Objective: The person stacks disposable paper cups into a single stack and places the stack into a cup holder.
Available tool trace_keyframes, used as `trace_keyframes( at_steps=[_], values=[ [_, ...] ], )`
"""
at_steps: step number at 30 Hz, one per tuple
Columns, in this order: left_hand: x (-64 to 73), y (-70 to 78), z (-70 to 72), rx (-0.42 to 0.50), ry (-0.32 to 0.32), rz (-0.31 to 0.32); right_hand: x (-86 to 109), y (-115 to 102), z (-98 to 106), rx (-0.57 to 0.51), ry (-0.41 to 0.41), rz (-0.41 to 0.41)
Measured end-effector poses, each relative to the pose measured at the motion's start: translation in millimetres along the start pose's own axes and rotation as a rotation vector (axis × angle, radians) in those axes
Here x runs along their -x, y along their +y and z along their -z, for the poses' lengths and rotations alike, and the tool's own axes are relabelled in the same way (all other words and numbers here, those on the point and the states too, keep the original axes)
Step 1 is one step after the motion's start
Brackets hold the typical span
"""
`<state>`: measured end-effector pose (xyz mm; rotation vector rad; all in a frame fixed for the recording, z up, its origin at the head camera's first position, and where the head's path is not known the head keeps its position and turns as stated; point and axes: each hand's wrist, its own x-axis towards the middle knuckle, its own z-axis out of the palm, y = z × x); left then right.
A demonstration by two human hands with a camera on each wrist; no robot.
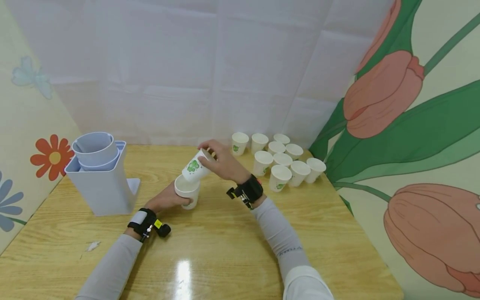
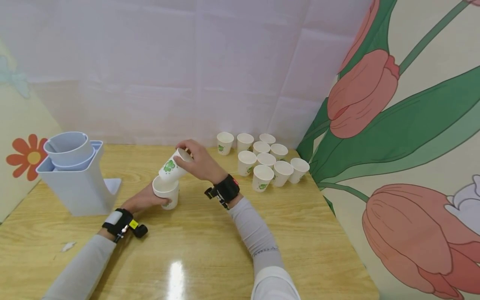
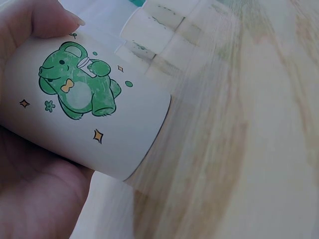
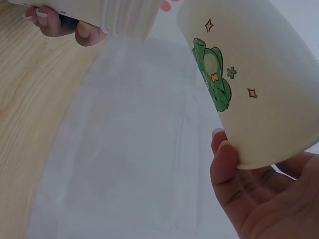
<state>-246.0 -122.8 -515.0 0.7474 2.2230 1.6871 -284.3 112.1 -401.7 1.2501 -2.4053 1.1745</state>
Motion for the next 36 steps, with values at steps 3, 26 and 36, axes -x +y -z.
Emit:
trace_keyframes(
  at_steps=[3, 26, 36],
  values=[
    [0.1, 0.9, -0.2, -0.008, 0.000, -0.008, -0.4, -1, -4, 0.018, -0.026, 0.000],
    [-0.4, 2.6, -1.6, -0.001, -0.028, -0.010, 0.3, -8, -25, 0.011, -0.194, 0.086],
    [-1.0, 0.6, 0.3, 0.013, -0.024, -0.044, -0.9, -7, -29, 0.004, -0.182, 0.121]
  ],
)
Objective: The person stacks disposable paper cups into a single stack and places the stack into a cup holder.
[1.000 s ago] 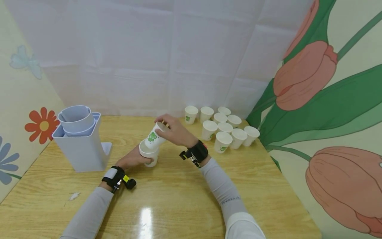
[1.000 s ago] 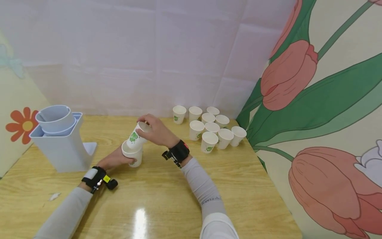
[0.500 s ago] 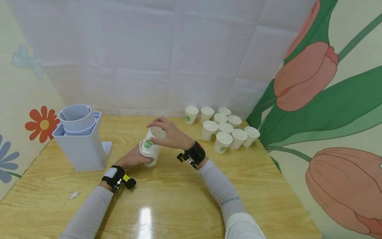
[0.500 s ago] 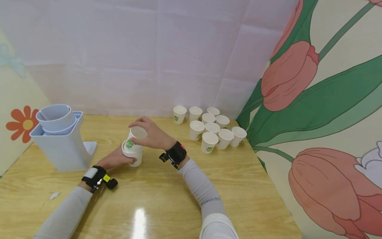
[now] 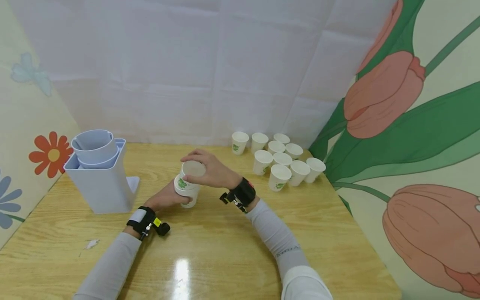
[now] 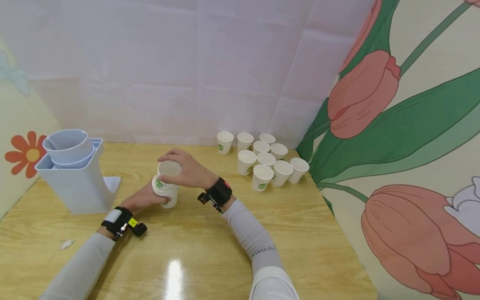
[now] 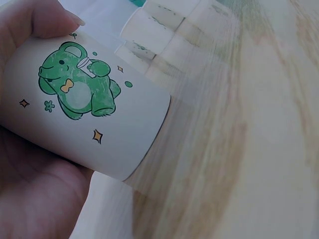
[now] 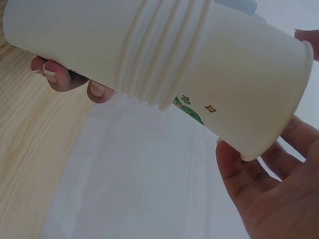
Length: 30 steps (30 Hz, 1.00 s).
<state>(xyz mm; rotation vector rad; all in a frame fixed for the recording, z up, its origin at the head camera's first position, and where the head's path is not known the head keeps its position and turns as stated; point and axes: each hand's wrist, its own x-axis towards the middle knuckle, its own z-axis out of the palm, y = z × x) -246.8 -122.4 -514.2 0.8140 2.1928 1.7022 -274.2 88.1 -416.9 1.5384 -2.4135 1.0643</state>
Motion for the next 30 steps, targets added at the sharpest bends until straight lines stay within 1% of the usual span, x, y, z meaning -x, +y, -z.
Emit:
trace_keyframes(
  at_steps=[8, 17, 20, 30],
  values=[
    [0.2, 0.2, 1.2, -0.025, 0.018, -0.005, -3.1, -1, -4, 0.073, 0.000, 0.038],
    [0.1, -1.2, 0.7, -0.007, 0.013, 0.000, -2.8, -4, -10, 0.035, -0.006, 0.035],
    [0.0, -1.4, 0.3, 0.005, 0.010, 0.000, -3.1, -4, -12, 0.044, -0.008, 0.039],
    [-0.2, -0.2, -0.7, 0.008, 0.014, -0.007, -3.7, -4, -17, 0.070, -0.072, 0.013]
  ],
)
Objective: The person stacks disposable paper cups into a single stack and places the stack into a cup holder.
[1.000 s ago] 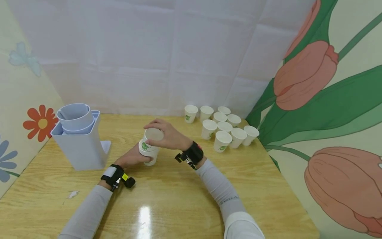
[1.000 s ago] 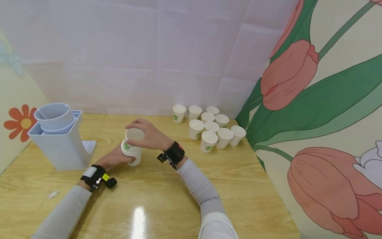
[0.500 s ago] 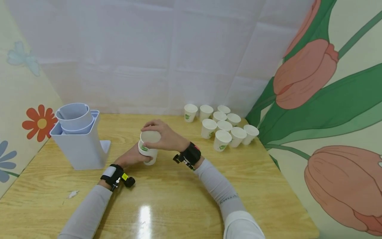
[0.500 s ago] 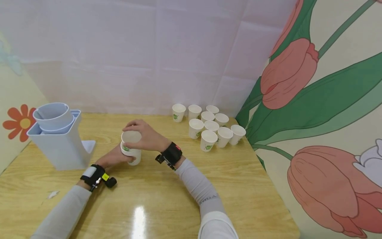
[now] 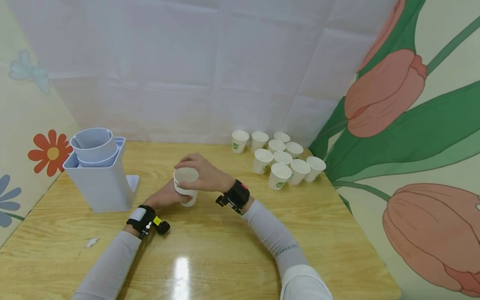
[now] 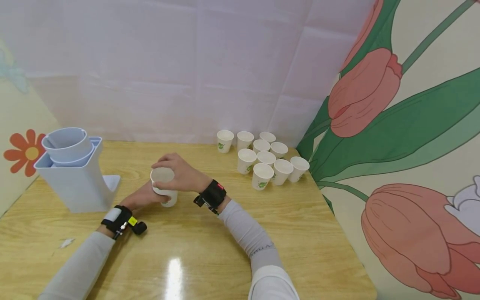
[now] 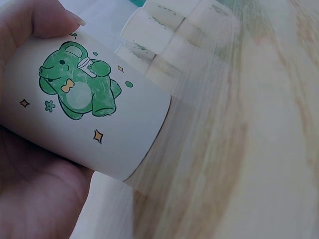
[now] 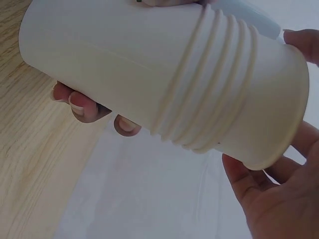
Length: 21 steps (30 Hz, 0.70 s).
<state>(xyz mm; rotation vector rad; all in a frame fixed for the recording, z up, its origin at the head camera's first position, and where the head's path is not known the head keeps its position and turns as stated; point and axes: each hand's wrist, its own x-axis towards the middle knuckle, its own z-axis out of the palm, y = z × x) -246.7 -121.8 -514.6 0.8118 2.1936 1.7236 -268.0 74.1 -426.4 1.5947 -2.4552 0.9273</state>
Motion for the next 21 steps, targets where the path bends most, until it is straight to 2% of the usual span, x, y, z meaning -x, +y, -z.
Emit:
trace_keyframes(
  at_steps=[8, 14, 21],
  values=[
    [0.5, -1.5, 0.6, -0.020, 0.014, -0.001, -1.0, -0.1, -3.1, -0.005, -0.065, -0.047],
    [0.2, -1.8, 1.5, -0.011, -0.004, -0.012, -1.3, 0.7, -6.7, 0.031, -0.126, -0.114],
    [-0.6, -0.2, 0.8, -0.017, -0.008, -0.011, -2.1, 3.7, -10.1, 0.037, -0.140, -0.126]
  ],
)
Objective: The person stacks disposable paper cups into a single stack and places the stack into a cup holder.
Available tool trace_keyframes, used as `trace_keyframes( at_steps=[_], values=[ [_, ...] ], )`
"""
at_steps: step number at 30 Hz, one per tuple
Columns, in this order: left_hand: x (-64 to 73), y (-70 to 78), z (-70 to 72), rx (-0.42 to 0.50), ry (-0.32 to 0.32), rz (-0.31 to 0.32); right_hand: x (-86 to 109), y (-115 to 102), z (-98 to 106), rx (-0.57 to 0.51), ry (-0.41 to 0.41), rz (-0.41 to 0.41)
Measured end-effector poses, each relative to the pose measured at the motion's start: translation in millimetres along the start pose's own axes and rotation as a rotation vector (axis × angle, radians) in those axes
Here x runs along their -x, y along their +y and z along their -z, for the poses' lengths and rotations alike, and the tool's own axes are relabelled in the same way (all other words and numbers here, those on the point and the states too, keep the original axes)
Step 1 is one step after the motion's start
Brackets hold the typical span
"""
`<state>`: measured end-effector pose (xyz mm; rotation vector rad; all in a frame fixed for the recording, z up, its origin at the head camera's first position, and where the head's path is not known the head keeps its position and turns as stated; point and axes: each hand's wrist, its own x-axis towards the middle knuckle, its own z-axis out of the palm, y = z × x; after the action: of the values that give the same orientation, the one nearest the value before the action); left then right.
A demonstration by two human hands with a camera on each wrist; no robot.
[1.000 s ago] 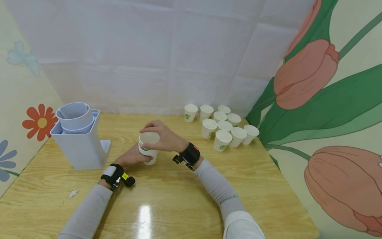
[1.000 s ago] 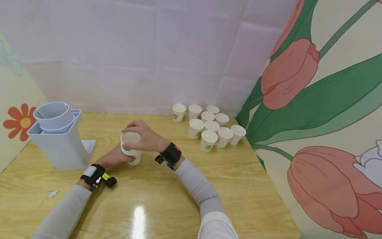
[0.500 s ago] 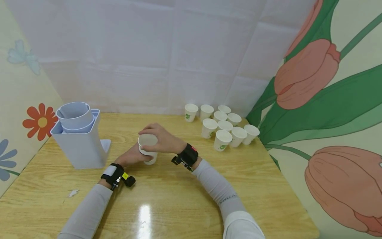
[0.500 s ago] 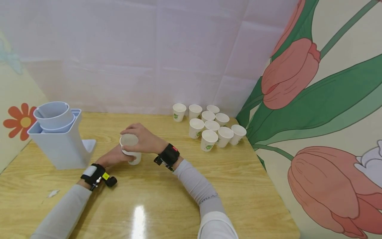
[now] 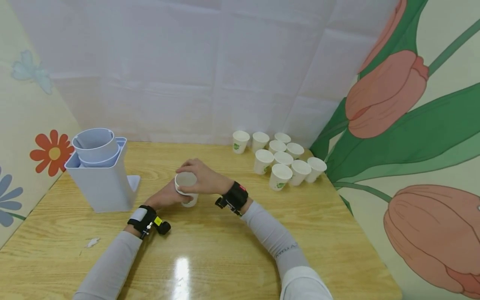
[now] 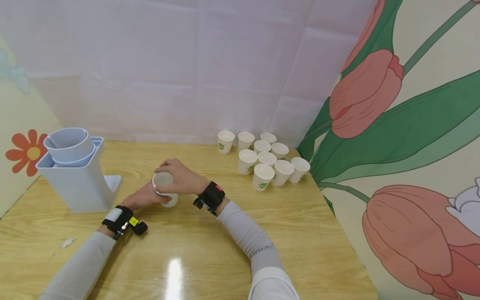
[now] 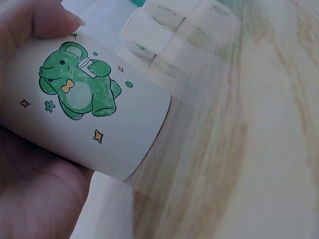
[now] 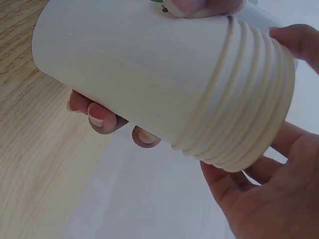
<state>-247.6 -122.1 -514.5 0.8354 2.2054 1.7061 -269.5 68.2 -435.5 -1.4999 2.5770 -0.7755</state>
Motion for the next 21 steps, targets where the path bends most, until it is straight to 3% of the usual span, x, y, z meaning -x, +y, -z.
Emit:
trace_keyframes(
  at_steps=[6, 13, 21],
  values=[
    [0.3, 0.5, -0.4, 0.001, 0.004, 0.006, -0.2, 7, 0, -0.072, -0.001, -0.007],
    [2.3, -4.2, -3.2, 0.027, 0.020, 0.037, -8.5, 35, 4, -0.206, 0.158, -0.054],
    [2.4, -3.5, -2.1, 0.010, 0.066, 0.062, -28.0, 92, 29, -0.077, 0.311, -0.198]
  ],
)
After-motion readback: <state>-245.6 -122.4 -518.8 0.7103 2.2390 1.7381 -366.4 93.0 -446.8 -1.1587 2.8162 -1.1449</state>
